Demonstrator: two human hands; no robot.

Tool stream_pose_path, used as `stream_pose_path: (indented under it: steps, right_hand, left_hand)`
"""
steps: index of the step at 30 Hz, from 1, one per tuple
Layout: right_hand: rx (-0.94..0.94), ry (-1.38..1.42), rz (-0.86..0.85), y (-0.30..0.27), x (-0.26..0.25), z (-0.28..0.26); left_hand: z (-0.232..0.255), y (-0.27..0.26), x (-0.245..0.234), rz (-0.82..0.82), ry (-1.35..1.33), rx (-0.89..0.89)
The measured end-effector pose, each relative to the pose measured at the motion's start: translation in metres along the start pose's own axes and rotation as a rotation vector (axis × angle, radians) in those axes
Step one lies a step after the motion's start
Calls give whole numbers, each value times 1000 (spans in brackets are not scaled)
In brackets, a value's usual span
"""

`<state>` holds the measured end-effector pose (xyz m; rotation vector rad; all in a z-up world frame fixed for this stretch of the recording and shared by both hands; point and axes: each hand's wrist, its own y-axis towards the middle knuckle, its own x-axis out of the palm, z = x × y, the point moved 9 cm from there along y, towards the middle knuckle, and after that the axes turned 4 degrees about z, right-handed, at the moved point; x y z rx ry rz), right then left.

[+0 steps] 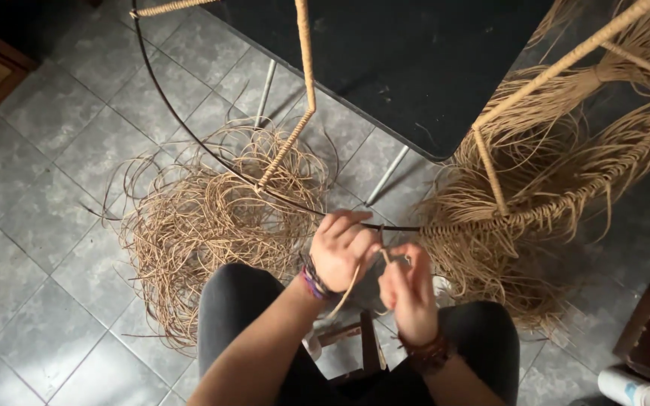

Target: Weaving natural fiber strands around a circular metal frame

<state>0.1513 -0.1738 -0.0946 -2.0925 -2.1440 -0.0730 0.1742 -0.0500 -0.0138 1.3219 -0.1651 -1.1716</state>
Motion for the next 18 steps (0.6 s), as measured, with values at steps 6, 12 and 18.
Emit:
stream_pose_path:
  steps: [6, 12, 18]
  right_hand:
    - [109, 141, 39, 16, -12, 25]
    - [153, 4, 114, 22, -28, 51]
    - [117, -208, 143, 5, -31, 58]
  left_hand:
    - [-34, 7, 33, -120, 46, -200]
    - [-57, 1, 63, -201, 182, -378]
    - [-73, -9, 77, -273, 214, -527]
